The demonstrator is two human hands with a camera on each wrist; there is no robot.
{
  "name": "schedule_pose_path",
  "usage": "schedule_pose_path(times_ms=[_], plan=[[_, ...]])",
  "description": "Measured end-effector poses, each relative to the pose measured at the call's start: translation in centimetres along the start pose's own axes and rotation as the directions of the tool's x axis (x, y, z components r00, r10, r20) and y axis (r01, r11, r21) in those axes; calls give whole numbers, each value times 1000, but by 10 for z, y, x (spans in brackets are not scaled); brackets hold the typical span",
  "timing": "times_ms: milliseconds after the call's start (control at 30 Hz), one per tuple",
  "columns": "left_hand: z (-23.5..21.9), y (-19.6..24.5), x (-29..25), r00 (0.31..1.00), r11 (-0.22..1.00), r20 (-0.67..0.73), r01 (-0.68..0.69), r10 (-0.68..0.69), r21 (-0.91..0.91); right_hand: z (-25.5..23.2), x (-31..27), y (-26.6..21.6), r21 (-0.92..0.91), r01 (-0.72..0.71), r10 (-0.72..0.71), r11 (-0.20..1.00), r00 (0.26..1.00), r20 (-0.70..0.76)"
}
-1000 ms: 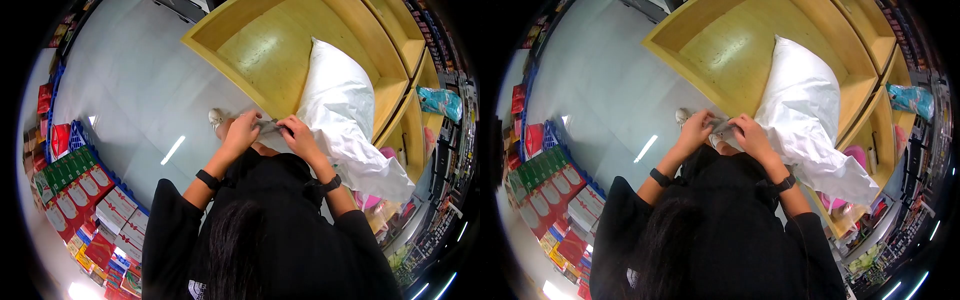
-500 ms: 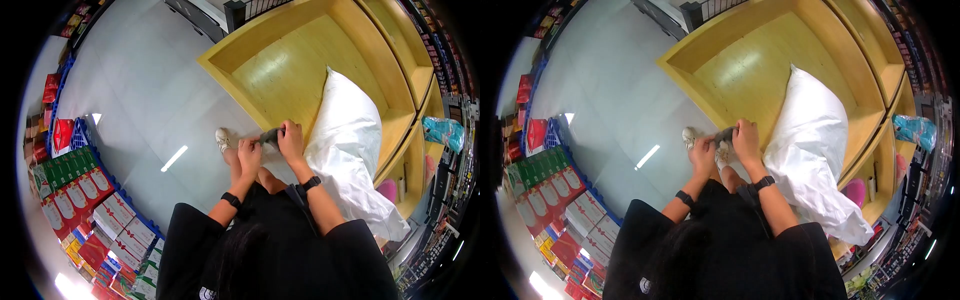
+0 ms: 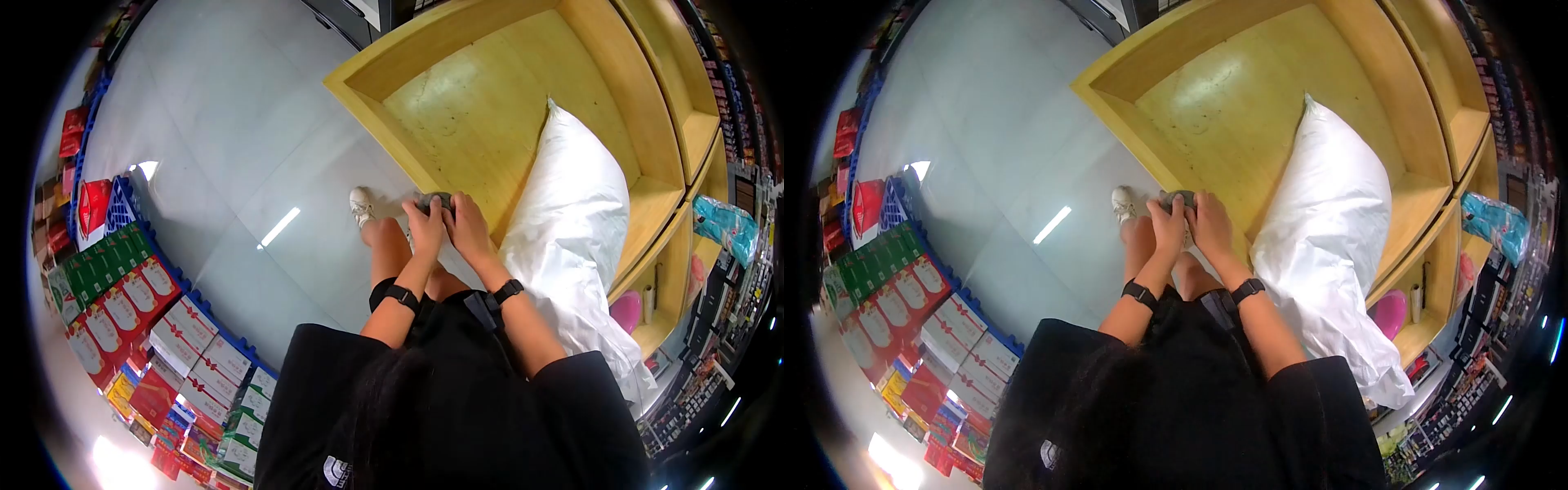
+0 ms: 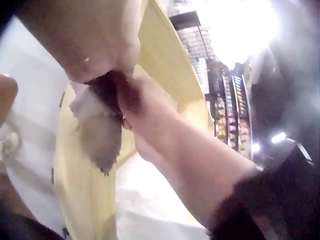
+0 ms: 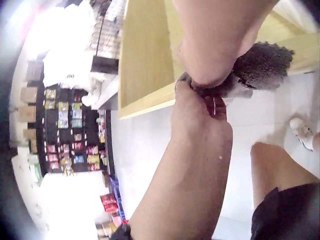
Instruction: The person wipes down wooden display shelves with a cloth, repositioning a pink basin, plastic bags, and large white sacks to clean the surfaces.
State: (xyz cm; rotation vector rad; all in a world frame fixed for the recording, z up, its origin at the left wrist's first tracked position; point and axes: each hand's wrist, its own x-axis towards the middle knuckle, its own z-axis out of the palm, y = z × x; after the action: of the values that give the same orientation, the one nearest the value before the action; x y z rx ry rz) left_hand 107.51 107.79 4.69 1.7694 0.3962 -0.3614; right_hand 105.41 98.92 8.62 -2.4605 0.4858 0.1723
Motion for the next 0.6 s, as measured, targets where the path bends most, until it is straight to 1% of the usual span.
schedule_pose_path(times_ms=[33,100,167,233,300,333,367,400,433,467,500,533,567,600], plan=[[0,4,15,1000,1000,1,1,-1,-2,1,14,-9,25,-31,30,999,999,27],[-4,9,49,995,999,-100,5,-10,-48,8,46,-29,78,-94,89,993,994,67],[-15,14,97,994,999,-104,39,-41,-25,22,86,-49,119,-137,127,983,988,86],[-29,39,132,986,998,-157,-55,56,13,32,127,-71,164,-144,130,976,987,94],[-45,54,177,991,998,-132,6,-13,-60,42,162,-99,203,-138,124,969,989,80],[-53,62,196,992,998,-128,14,-22,-65,48,179,-107,213,-123,114,969,992,57],[-58,69,213,992,995,-123,7,-19,-95,46,192,-114,204,-122,112,971,992,60],[-61,71,222,993,992,-120,-1,-14,-125,47,202,-118,217,-139,118,966,987,108],[-59,69,222,992,992,-122,7,-23,-128,47,206,-121,230,-160,125,960,979,159],[-59,66,216,991,998,-137,-8,-1,-65,47,202,-117,295,-120,94,948,990,102],[-59,64,210,989,1000,-148,-28,28,0,50,190,-108,260,-104,84,960,993,89],[-54,53,195,994,1000,-110,-22,21,-13,48,178,-98,224,-78,66,971,996,61],[-51,65,166,996,992,-25,79,-82,-100,40,161,-89,233,-118,101,965,991,85],[-47,64,138,990,989,-12,140,-139,37,28,135,-78,239,-168,143,956,983,117]])
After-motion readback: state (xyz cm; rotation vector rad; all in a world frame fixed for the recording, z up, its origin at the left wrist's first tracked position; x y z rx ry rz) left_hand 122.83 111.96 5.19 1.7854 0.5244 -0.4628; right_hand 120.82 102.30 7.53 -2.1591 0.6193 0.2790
